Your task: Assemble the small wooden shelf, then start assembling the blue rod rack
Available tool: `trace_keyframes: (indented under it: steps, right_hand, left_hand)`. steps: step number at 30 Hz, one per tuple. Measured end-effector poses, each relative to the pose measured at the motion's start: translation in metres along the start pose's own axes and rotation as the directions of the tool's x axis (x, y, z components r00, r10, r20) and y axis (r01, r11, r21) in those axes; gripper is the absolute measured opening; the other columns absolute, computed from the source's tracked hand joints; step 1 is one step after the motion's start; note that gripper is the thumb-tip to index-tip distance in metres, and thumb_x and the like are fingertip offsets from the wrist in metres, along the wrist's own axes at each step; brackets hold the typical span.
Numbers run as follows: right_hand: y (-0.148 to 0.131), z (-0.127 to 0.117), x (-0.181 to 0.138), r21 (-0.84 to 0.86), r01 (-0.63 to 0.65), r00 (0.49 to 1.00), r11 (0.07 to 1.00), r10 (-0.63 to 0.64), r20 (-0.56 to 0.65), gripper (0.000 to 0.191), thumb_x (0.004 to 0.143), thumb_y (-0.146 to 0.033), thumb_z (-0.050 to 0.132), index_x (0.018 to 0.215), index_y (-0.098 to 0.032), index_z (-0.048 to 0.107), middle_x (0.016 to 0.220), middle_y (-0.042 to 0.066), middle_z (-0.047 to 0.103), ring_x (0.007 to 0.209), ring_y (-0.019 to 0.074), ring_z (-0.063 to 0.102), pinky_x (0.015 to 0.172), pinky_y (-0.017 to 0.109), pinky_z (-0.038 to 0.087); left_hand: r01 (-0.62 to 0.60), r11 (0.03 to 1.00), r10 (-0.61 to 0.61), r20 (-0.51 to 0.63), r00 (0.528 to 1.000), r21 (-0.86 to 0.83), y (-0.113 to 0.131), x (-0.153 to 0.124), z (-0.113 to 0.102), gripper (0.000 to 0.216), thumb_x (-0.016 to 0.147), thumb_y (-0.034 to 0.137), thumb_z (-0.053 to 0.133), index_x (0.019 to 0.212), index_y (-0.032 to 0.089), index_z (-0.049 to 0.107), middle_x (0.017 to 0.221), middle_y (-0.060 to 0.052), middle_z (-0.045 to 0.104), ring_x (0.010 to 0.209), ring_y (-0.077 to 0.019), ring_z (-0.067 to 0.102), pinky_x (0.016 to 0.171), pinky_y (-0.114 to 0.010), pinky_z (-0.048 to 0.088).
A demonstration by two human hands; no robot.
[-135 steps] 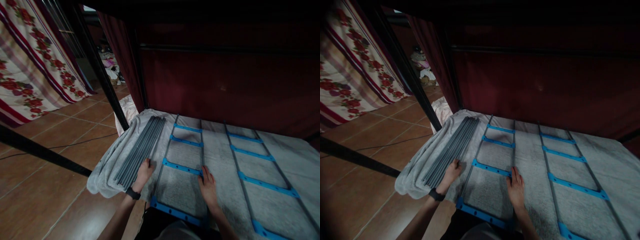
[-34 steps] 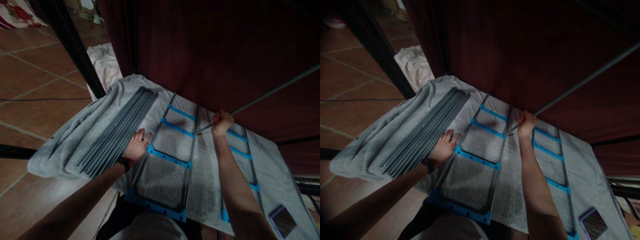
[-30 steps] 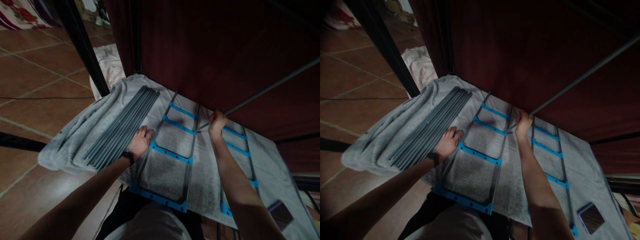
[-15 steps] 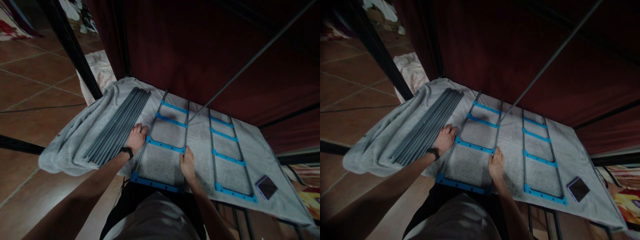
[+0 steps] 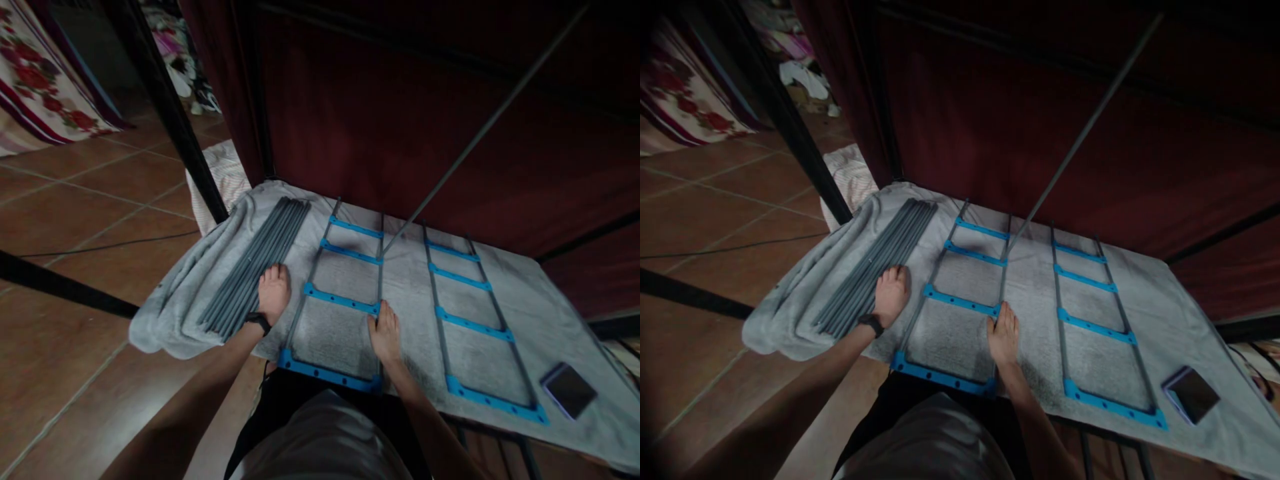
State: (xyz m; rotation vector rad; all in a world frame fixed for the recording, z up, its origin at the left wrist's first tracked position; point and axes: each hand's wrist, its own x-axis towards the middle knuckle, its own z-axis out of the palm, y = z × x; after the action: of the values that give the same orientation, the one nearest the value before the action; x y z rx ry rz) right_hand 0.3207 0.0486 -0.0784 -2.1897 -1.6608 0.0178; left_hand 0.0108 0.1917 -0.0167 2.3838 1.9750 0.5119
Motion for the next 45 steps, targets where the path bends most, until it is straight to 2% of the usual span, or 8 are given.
trace_keyframes:
  steps: [8,12,18,22,24,30,38,45]
  right_hand:
    - [0.004,0.002,0.000,0.014,0.014,1.000,1.000,-0.014,-0.020,0.066,0.099,-0.045,0.023,0.152,-0.006,0.029,0.151,0.021,0.043,0.143,0.0287,0.035,0.118,0.050,0.025]
    - [0.003,0.002,-0.001,0.035,0.032,0.999,0.999,-0.030,-0.045,0.065,0.100,-0.046,0.022,0.152,-0.008,0.028,0.152,0.020,0.043,0.143,0.0280,0.035,0.118,0.049,0.025]
    - [0.003,0.004,-0.002,0.062,0.037,0.997,0.997,-0.032,-0.076,0.064,0.100,-0.047,0.023,0.152,-0.011,0.030,0.151,0.019,0.044,0.141,0.0289,0.038,0.117,0.050,0.027]
    - [0.004,0.004,-0.002,0.059,0.047,0.995,0.997,-0.042,-0.089,0.064,0.100,-0.047,0.024,0.152,-0.009,0.031,0.149,0.020,0.046,0.140,0.0298,0.039,0.116,0.050,0.029]
    - [0.004,0.005,-0.001,0.058,0.052,0.995,0.997,-0.046,-0.093,0.064,0.100,-0.047,0.025,0.151,-0.009,0.031,0.149,0.020,0.046,0.140,0.0296,0.039,0.116,0.050,0.030]
    - [0.005,0.005,-0.001,0.085,0.053,0.994,0.995,-0.045,-0.096,0.061,0.100,-0.044,0.025,0.152,-0.013,0.030,0.152,0.018,0.044,0.141,0.0284,0.037,0.116,0.051,0.030]
    - [0.007,0.005,0.002,0.165,0.033,0.996,0.986,-0.020,-0.081,0.060,0.099,-0.044,0.031,0.150,-0.012,0.035,0.151,0.018,0.045,0.142,0.0284,0.037,0.116,0.054,0.031]
    - [-0.023,-0.042,-0.015,0.649,-0.084,0.996,0.756,0.074,0.043,0.051,0.094,-0.049,0.046,0.137,-0.025,0.055,0.146,0.009,0.053,0.136,0.0286,0.047,0.117,0.053,0.033]
  left_hand:
    - [0.326,0.897,-0.290,0.160,0.944,-0.297,0.011,0.020,-0.018,0.036,0.086,0.006,0.043,0.117,0.000,0.061,0.119,-0.031,0.059,0.123,-0.0400,0.051,0.099,-0.051,0.039]
    - [0.470,0.730,-0.374,0.286,0.882,-0.496,0.018,0.032,-0.026,0.025,0.081,0.010,0.057,0.105,0.008,0.063,0.095,-0.019,0.068,0.102,-0.0321,0.064,0.083,-0.039,0.048]
    - [0.569,0.318,-0.260,0.507,0.822,-0.758,0.037,-0.008,-0.045,0.014,0.084,0.011,0.059,0.097,0.014,0.061,0.073,-0.004,0.065,0.059,-0.0127,0.061,0.057,-0.023,0.048]
    - [0.620,-0.327,-0.035,0.664,0.747,-0.714,0.046,-0.057,-0.048,0.020,0.078,0.010,0.069,0.097,0.016,0.064,0.076,-0.002,0.065,0.062,-0.0103,0.061,0.056,-0.019,0.046]
    - [0.620,-0.463,0.031,0.688,0.725,-0.633,0.047,-0.073,-0.048,0.024,0.074,0.010,0.074,0.096,0.016,0.067,0.079,-0.002,0.066,0.065,-0.0101,0.062,0.058,-0.018,0.047]
    - [0.635,-0.488,0.124,0.673,0.730,-0.599,0.046,-0.080,-0.053,0.029,0.071,0.015,0.080,0.099,0.015,0.070,0.083,-0.003,0.065,0.067,-0.0086,0.059,0.053,-0.017,0.041]
    - [0.543,-0.311,0.076,0.549,0.832,-0.780,0.054,-0.081,-0.068,0.032,0.073,0.027,0.079,0.099,0.018,0.065,0.073,0.001,0.061,0.060,-0.0094,0.051,0.054,-0.020,0.036]
    - [0.504,-0.041,0.213,0.485,0.848,-0.863,0.067,-0.095,-0.086,0.025,0.075,0.031,0.077,0.095,0.021,0.066,0.073,0.001,0.061,0.064,-0.0119,0.050,0.062,-0.024,0.037]
